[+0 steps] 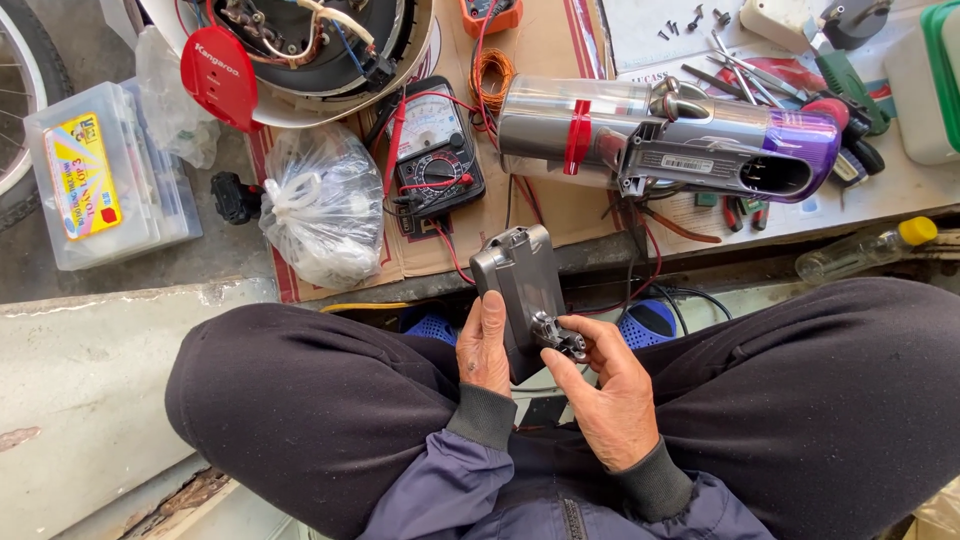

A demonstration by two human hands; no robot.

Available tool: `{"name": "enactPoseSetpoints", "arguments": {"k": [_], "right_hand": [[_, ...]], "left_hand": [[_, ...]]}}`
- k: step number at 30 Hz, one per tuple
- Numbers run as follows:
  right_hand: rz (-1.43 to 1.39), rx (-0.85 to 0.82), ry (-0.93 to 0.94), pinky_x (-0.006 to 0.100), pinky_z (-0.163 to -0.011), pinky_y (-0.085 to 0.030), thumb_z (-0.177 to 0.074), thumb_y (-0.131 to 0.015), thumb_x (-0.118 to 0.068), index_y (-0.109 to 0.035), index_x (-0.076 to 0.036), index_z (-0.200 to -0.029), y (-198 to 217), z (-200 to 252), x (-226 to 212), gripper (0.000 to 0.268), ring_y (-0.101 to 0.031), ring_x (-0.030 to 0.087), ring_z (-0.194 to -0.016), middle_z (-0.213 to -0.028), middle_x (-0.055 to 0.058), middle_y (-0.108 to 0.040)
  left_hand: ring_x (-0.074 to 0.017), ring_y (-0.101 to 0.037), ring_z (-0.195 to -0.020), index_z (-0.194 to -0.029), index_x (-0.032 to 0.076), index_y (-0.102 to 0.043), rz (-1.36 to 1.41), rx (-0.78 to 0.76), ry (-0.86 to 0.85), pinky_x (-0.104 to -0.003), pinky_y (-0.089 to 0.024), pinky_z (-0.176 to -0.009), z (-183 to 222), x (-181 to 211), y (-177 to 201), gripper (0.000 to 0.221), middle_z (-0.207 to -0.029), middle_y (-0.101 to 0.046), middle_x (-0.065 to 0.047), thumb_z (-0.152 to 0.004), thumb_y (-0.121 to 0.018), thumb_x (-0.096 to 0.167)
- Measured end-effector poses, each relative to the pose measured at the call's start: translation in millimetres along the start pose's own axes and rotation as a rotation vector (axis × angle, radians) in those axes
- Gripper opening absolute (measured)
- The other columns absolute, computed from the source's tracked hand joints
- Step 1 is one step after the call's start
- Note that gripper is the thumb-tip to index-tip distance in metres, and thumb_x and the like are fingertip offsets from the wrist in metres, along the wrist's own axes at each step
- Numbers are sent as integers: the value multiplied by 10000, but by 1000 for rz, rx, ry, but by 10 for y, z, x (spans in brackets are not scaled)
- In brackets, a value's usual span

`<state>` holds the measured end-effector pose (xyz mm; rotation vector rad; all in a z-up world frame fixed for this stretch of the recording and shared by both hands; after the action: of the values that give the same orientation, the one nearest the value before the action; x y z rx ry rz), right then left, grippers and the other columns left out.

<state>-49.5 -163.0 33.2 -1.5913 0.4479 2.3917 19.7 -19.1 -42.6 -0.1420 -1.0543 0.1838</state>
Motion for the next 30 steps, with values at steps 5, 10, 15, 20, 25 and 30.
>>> {"name": "enactPoseSetpoints", "arguments": {"k": [5,10,15,20,25,30], "right_hand": [[101,-32,142,273,-944,-593,-894,-811,-51,-724,-30,-1338,-47,24,-140,453,-695,143,-1013,-1333,61,-706],[113,-77,178,270,-915,-638,-866,-833,-40,-714,-42,-1349,-73,41,-134,498,-718,141,-991,-1351,74,-678],[81,-85,185,271,-901,-631,-856,-846,-19,-712,-39,-1319,-70,59,-123,483,-711,140,-978,-1351,75,-673],[59,-88,167,283,-922,-634,-862,-849,-34,-703,-39,-1317,-57,59,-75,477,-714,149,-998,-1365,80,-665],[3,-88,109,290,-947,-632,-880,-827,-24,-694,-36,-1323,-54,46,-16,463,-711,155,-1002,-1355,79,-679],[9,-85,102,284,-941,-625,-877,-835,-26,-698,-36,-1320,-62,42,-3,464,-702,150,-993,-1344,73,-682]], "left_hand": [[-182,-616,-936,-1205,8,-755,12,91,165,-325,-497,-879,51,163,-51,685,-1082,-727,-95,-1005,-538,625],[-233,-654,-1114,-1306,-13,-724,72,168,259,-362,-495,-1032,17,118,-17,794,-1296,-735,-148,-922,-554,660],[-255,-659,-1171,-1321,-19,-725,2,188,285,-374,-486,-1073,35,172,-38,883,-1350,-737,-164,-869,-530,714],[-256,-665,-1172,-1349,-10,-713,31,167,288,-384,-491,-1083,39,170,-56,852,-1362,-736,-159,-894,-530,687],[-247,-672,-1214,-1349,9,-735,-124,155,249,-371,-478,-1111,19,158,-37,873,-1389,-752,-134,-906,-482,718],[-239,-665,-1256,-1370,15,-745,-201,173,241,-351,-456,-1132,28,184,-22,927,-1425,-750,-121,-887,-457,751]]}}
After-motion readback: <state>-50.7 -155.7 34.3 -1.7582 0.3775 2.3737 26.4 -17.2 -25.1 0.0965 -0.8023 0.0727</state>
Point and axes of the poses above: each hand's wrist, its own z-axis away from the middle knuckle, its own y-axis out of the back of the hand, x = y × z, the point moved 4 cm from there along -z, towards the middle knuckle
